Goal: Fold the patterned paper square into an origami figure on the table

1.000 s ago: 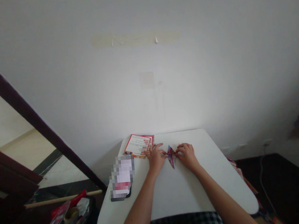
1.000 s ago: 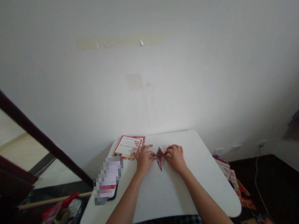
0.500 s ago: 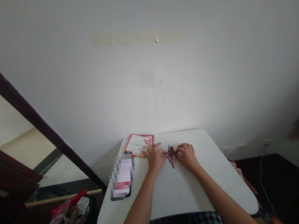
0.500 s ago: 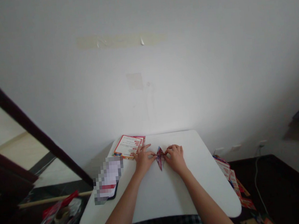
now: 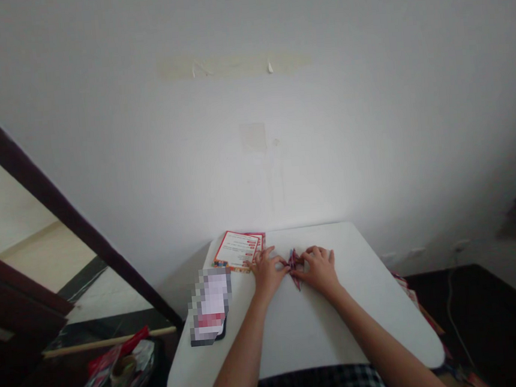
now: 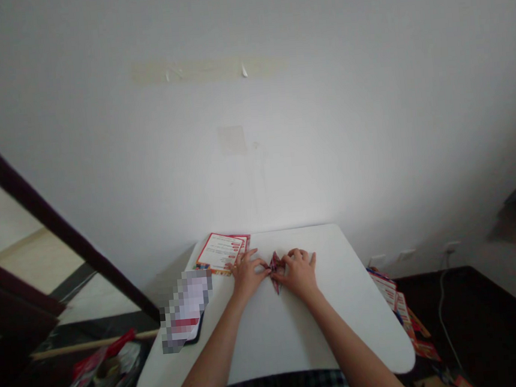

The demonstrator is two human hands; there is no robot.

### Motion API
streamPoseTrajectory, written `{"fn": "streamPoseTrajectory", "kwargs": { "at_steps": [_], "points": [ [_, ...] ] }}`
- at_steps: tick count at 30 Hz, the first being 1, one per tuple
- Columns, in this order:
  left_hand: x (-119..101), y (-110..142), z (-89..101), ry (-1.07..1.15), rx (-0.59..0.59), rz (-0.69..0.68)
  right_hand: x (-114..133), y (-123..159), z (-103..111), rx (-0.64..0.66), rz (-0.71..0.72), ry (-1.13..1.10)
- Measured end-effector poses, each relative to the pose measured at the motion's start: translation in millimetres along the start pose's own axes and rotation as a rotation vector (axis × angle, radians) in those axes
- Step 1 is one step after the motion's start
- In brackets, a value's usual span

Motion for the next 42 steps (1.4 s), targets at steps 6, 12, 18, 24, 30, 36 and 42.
{"fn": "streamPoseTrajectory", "kwargs": {
  "at_steps": [6, 12, 18, 24, 30, 36, 42],
  "points": [
    [-0.1, 0.5, 0.3, 0.006, -0.017, -0.001, -2.9, 0.4, 4.1, 0.082, -0.003, -0.021],
    [0.1, 0.5, -0.9, 0.019, -0.011, 0.008, -10.2, 3.7, 9.5, 0.172, 0.038, -0.067],
    [1.7, 0.2, -3.3, -0.002, -0.025, 0.002, -14.2, 5.5, 10.0, 0.219, 0.066, -0.079],
    [1.9, 1.2, -3.1, 0.024, -0.045, -0.007, -18.7, 6.0, 7.8, 0.19, 0.087, -0.104],
    [-0.8, 2.3, -3.3, 0.07, -0.064, -0.023, -28.1, 2.8, 4.8, 0.099, 0.084, -0.19],
    [-6.8, 3.6, -5.3, 0.093, -0.081, -0.101, -32.7, 2.0, 2.0, 0.083, 0.109, -0.211],
    [-9.9, 5.6, -8.4, 0.107, -0.084, -0.138, -39.9, -1.1, -0.5, 0.021, 0.106, -0.264]
  ]
}}
Point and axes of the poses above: each hand's wrist, its own y-axis away from the middle knuckle, its own z-axis out of the back of the hand, x = y × z, the point moved 3 cm from there along -y, towards the middle knuckle, and after that the axes turned 15 degrees about -y, right-handed, at the moved point
